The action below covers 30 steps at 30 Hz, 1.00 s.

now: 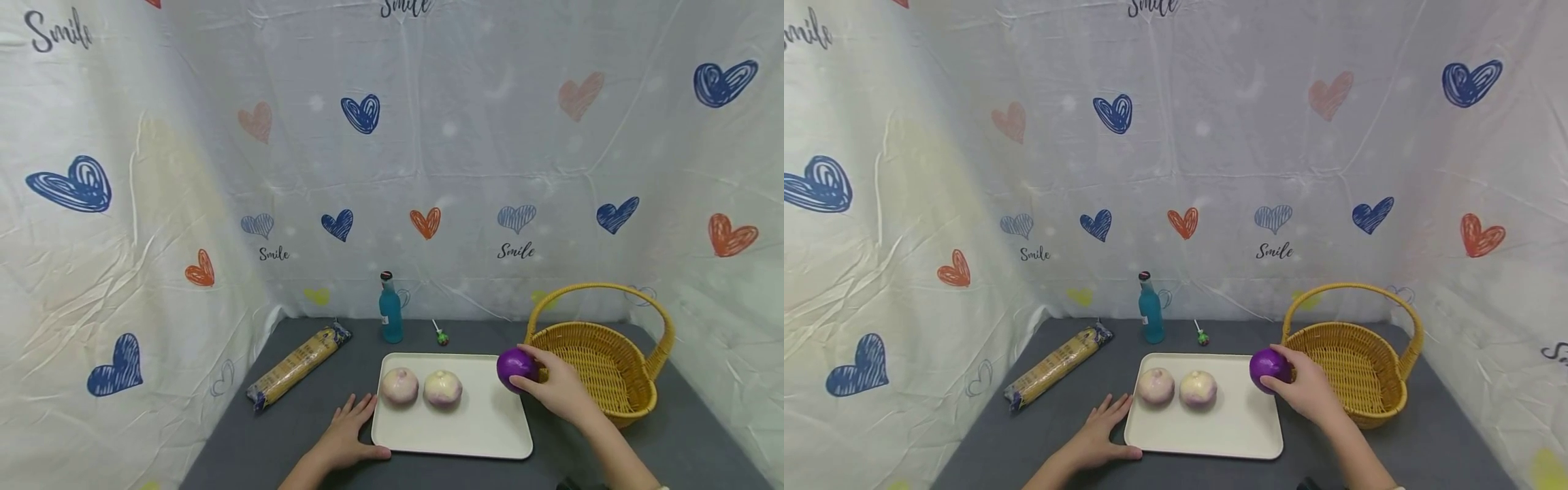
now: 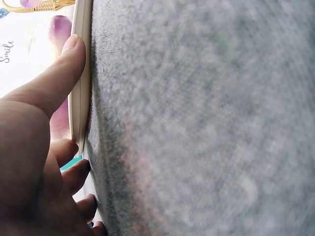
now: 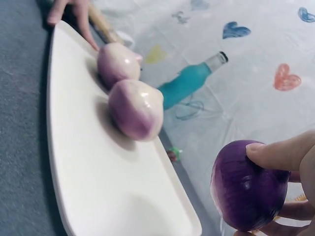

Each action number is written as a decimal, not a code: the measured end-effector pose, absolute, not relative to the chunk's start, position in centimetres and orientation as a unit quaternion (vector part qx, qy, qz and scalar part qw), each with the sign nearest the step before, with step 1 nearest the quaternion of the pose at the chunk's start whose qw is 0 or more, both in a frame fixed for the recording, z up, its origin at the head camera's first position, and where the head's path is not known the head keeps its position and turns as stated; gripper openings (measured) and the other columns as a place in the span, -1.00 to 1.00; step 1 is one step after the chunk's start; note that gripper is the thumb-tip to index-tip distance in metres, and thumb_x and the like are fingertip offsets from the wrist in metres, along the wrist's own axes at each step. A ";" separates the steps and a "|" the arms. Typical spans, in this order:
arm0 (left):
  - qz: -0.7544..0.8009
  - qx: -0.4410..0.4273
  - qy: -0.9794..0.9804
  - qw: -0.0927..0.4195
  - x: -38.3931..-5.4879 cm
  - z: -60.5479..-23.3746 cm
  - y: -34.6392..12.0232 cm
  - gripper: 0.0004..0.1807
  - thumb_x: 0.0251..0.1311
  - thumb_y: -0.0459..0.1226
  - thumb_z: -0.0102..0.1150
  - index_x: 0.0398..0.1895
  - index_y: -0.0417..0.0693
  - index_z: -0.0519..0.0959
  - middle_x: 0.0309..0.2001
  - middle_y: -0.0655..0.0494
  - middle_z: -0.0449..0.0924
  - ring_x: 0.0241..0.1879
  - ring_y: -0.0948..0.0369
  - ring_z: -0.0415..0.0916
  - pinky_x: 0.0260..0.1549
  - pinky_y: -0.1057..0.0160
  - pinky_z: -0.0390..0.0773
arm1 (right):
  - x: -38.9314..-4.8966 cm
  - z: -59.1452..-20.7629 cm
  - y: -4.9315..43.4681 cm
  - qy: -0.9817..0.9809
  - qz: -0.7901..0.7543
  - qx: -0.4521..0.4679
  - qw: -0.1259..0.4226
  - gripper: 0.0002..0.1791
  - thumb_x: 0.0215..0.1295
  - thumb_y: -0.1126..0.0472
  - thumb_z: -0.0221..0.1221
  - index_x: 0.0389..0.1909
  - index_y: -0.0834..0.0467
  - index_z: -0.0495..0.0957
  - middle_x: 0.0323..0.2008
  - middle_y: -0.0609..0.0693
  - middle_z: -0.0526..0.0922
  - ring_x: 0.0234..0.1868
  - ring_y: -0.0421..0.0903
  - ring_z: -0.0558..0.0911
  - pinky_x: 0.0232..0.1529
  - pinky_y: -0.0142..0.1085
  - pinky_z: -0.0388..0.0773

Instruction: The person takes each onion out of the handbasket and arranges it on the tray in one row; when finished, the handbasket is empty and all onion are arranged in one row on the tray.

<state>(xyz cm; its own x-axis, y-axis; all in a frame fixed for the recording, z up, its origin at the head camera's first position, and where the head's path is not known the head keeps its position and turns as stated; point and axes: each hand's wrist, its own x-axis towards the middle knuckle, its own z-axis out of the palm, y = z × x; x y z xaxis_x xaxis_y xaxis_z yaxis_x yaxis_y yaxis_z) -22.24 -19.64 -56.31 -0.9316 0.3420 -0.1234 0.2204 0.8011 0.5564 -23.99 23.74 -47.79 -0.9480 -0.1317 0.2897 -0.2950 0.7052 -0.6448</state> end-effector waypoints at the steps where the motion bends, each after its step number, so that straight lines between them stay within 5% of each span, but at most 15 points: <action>1: 0.279 0.149 0.942 0.109 -22.3 -56.4 -19.7 0.28 -0.15 0.43 0.37 0.59 -0.03 0.16 0.56 -0.14 0.14 0.56 -0.34 -0.18 0.37 -0.52 -0.14 | -24.0 -47.9 23.4 -0.916 0.367 0.118 0.109 -0.22 0.17 -0.09 0.44 0.32 0.21 0.49 0.13 0.30 0.63 0.00 0.18 0.67 -0.09 0.09 0.67; 30: 0.287 0.147 0.941 0.107 -22.2 -56.3 -19.4 0.26 -0.13 0.39 0.40 0.56 -0.11 0.19 0.55 -0.16 0.16 0.55 -0.36 -0.15 0.36 -0.53 -0.13 | -25.1 -52.9 19.1 -0.921 0.366 0.117 0.063 -0.24 0.09 0.00 0.50 0.29 0.20 0.52 0.19 0.30 0.58 0.22 0.32 0.55 0.20 0.23 0.50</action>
<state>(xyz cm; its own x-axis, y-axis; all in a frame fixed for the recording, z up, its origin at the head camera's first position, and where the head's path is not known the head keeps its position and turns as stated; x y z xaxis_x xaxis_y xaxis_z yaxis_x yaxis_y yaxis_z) -22.18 -19.44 -56.27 -0.9343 0.3370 -0.1162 0.2145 0.7919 0.5718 -25.14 19.14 -52.86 -0.9649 -0.1688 0.2010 -0.2607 0.7042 -0.6604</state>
